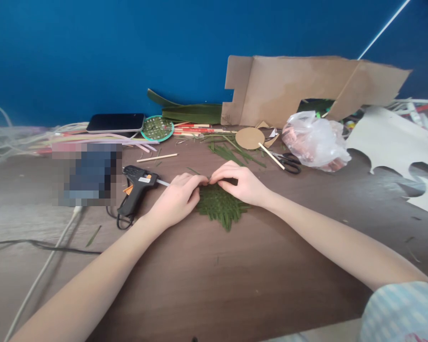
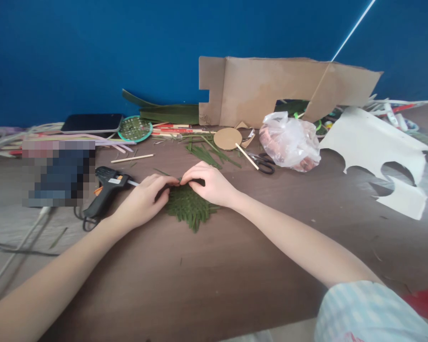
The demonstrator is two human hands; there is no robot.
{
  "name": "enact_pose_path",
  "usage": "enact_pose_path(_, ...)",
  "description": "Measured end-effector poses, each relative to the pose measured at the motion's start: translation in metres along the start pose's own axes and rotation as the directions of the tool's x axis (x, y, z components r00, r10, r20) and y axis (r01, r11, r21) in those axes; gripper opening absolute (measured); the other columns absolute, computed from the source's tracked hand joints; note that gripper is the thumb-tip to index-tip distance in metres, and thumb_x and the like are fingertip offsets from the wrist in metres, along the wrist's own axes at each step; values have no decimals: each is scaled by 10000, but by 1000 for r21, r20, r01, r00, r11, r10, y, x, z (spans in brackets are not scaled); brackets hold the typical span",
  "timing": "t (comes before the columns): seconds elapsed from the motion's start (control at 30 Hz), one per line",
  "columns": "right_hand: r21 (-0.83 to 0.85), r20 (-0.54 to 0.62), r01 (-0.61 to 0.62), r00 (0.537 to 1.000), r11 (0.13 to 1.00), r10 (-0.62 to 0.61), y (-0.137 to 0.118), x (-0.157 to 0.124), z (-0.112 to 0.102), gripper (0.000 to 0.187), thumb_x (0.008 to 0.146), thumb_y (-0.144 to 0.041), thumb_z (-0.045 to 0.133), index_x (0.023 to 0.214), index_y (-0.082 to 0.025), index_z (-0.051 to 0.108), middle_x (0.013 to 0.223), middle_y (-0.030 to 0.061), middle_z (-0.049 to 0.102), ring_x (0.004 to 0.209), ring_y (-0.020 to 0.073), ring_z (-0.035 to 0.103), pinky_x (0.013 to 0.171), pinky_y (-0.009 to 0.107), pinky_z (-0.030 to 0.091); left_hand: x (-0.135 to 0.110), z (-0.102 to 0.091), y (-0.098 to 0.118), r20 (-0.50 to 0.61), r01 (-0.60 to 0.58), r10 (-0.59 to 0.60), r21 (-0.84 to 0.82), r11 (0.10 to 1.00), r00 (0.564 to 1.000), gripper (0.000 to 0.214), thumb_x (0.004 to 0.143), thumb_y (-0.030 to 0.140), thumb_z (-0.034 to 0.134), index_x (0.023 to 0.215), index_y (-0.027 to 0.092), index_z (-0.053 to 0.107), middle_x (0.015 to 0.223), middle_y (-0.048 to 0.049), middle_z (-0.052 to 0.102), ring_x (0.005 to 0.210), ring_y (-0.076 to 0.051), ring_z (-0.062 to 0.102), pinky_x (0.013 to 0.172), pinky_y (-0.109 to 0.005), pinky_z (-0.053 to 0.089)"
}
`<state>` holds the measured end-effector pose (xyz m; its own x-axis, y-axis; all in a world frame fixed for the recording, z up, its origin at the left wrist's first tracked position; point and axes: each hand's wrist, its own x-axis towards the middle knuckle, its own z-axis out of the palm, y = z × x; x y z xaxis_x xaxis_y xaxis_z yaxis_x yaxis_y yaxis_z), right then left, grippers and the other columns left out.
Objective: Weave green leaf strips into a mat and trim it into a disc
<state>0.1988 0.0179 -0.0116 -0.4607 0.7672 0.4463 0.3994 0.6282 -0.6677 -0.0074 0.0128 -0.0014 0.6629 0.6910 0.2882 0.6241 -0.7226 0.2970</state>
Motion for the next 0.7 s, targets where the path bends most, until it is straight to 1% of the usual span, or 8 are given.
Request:
enact_pose_path(0.17, 23, 24, -4, 1000, 1000, 3, -1, -1, -1, 282, 757, -15, 462, 751, -210, 664, 860, 16, 708, 876, 163, 590, 861, 367, 458, 0, -1, 1, 14, -13, 13, -1, 1000, 1000, 296, 825, 79, 370, 1045, 176, 542, 968, -71, 647, 926, -202, 569, 826, -349, 457)
enact_pose_path(0.33, 86, 23, -95, 995, 992, 94, -2, -1, -2, 245, 714, -6, 446, 674, -201, 589, 825, 17, 689, 868, 165, 584, 842, 359, 462, 0, 0, -1, 25, -31, 30, 20, 999, 999, 295, 831, 92, 366, 1049, 169, 550, 948, -72, 644, 894, -207, 560, 811, -355, 454)
enact_pose_path(0.53, 132, 29, -136, 991, 982, 134, -4, -1, -2, 217, 714, -15, 437, 685, -197, 550, 850, 23, 682, 872, 163, 590, 844, 357, 454, -1, 1, -2, 17, -59, 58, 40, 997, 998, 267, 838, 86, 367, 1011, 148, 561, 945, -83, 642, 876, -213, 550, 800, -358, 448)
enact_pose_path(0.7, 134, 28, -154, 988, 979, 152, -4, -1, -2, 205, 721, -30, 437, 689, -198, 551, 831, 17, 676, 851, 160, 596, 828, 351, 453, 0, 1, 0, 11, -32, 31, 45, 998, 999, 271, 832, 90, 377, 1023, 161, 554, 941, -74, 645, 887, -206, 560, 800, -346, 451)
